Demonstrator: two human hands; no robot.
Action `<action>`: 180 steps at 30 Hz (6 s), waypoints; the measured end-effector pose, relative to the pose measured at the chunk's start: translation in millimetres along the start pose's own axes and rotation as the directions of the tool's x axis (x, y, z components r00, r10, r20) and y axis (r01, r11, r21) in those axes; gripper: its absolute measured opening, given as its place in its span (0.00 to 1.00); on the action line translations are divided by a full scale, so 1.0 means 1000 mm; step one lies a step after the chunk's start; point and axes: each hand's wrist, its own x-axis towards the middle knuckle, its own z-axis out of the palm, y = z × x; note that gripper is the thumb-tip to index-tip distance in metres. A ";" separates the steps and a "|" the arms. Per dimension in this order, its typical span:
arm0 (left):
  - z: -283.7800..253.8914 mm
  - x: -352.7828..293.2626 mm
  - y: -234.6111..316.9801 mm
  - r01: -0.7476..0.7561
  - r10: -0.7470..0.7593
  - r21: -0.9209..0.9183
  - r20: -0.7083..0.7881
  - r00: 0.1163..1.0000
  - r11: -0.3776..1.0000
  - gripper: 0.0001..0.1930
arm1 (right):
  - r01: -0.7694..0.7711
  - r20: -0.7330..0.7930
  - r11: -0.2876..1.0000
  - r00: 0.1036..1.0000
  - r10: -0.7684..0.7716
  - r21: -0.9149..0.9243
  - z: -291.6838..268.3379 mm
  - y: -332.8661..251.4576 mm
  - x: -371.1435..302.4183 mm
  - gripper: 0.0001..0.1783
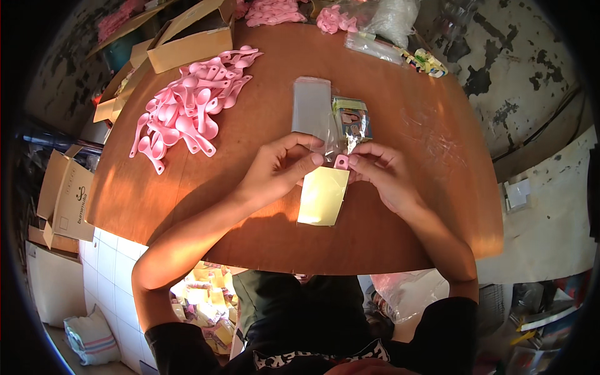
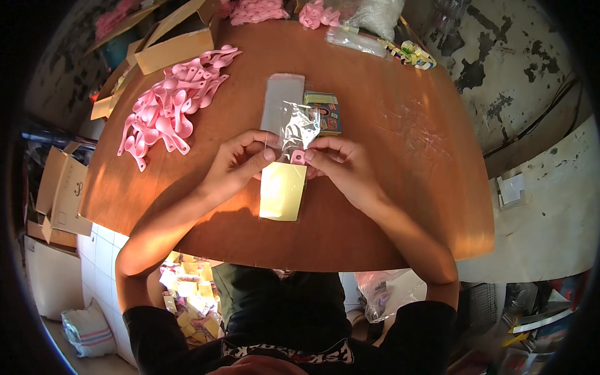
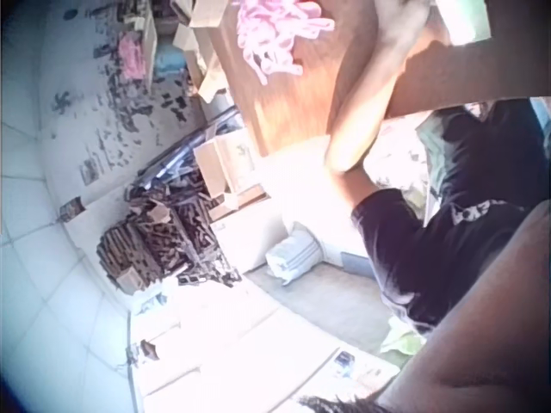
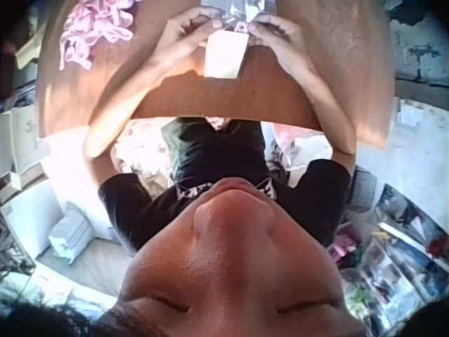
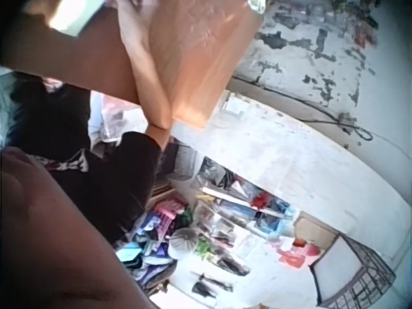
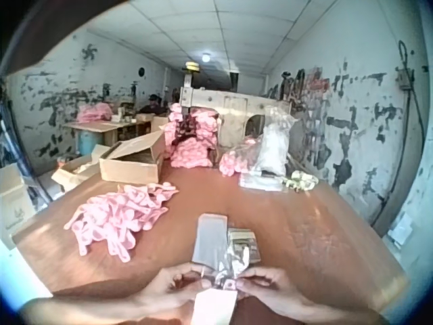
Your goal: The person places a yellow sticky note and a pink plastic spoon into small clear plastic bags one at a time. They seal each bag and set it aside on the table. The process is repeated continuously throughout the clip.
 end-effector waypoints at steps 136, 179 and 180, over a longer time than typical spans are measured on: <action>-0.043 0.030 -0.020 -0.263 0.415 0.677 -0.069 0.907 0.688 0.17 | 0.396 0.351 -0.005 0.809 -0.471 -0.918 0.018 0.034 0.019 0.29; -0.039 0.012 0.010 0.132 -0.119 0.186 -0.083 0.989 0.974 0.10 | 0.551 -0.278 0.705 0.663 -0.695 -0.448 -0.009 0.016 0.012 0.08; -0.035 0.010 0.011 0.136 -0.129 0.227 -0.045 0.991 0.964 0.09 | 0.528 -0.302 0.748 0.695 -0.652 -0.402 -0.008 0.016 0.012 0.09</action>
